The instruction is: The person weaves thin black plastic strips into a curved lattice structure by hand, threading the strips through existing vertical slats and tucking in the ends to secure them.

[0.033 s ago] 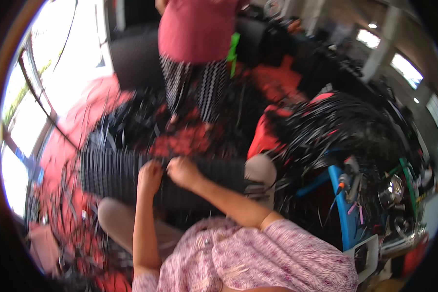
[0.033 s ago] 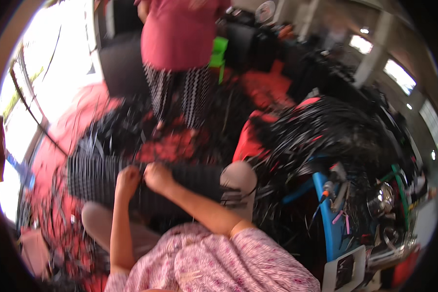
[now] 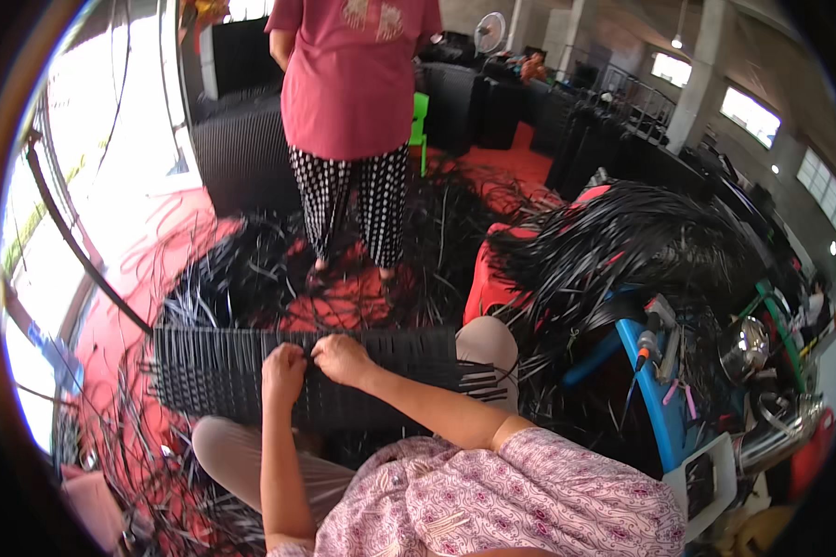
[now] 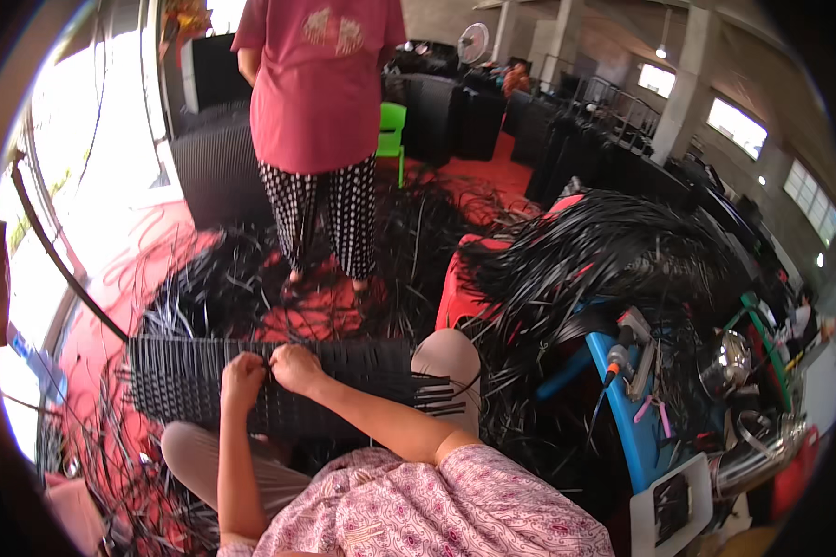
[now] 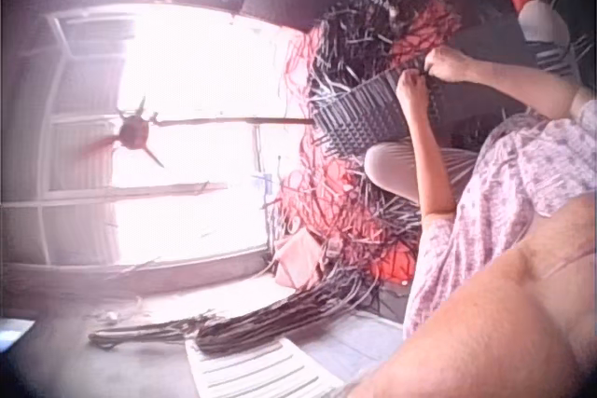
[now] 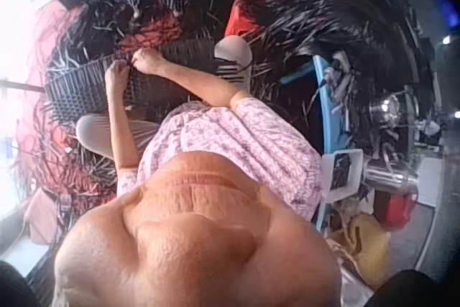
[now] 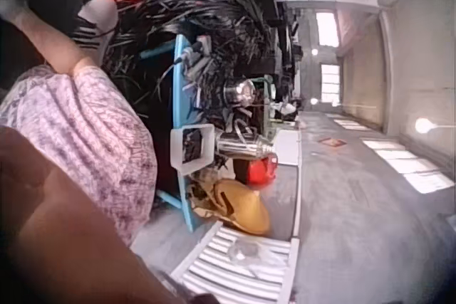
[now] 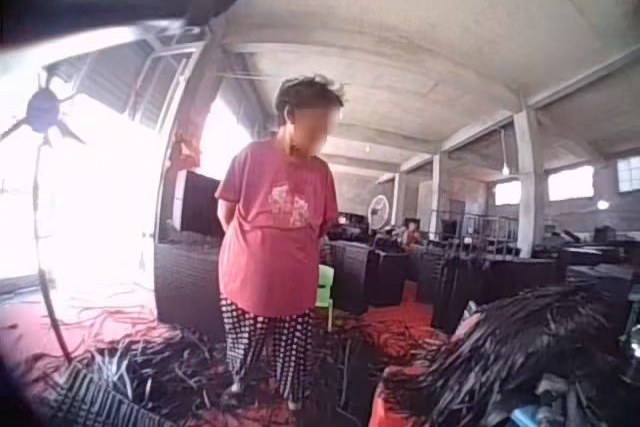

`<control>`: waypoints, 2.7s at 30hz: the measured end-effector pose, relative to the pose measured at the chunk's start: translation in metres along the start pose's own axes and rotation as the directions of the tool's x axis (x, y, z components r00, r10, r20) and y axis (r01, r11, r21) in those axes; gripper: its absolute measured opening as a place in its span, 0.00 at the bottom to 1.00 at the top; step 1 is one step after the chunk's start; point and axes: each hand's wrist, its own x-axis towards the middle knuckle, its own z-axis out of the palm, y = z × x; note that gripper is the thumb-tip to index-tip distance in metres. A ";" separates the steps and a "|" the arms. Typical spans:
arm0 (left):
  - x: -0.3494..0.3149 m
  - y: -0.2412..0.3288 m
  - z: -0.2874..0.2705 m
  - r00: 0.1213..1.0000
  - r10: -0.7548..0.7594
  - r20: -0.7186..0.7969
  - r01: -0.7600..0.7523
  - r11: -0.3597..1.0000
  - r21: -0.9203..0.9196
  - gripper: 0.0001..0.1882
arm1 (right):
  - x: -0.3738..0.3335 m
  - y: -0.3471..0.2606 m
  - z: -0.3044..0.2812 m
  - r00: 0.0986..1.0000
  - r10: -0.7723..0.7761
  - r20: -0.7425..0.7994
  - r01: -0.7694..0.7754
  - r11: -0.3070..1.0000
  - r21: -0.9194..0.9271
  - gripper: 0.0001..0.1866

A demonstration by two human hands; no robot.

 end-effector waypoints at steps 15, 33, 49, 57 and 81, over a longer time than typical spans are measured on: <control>-0.015 -0.007 -0.011 0.994 -0.106 0.015 0.107 0.982 -0.158 0.10 | 0.001 -0.016 -0.013 0.622 0.354 0.699 -0.783 0.268 0.562 0.19; -0.007 0.008 -0.044 1.000 -0.026 -0.010 0.025 0.998 -0.055 0.16 | -0.002 -0.043 0.006 0.999 -0.033 -0.010 0.033 0.999 -0.016 0.10; 0.015 0.020 -0.171 0.997 -0.080 0.004 0.080 0.993 -0.083 0.10 | -0.012 -0.041 -0.009 0.880 -0.471 -0.055 0.417 0.824 -0.384 0.20; 0.000 0.121 -0.211 0.964 0.221 -0.148 -0.247 0.950 -0.191 0.05 | 0.050 -0.114 -0.034 0.938 -0.323 -0.124 0.335 0.758 0.560 0.12; -0.028 0.020 -0.021 0.910 -0.048 -0.413 -0.037 0.980 -0.196 0.13 | 0.012 -0.060 -0.056 0.982 0.173 0.081 -0.188 0.810 0.556 0.09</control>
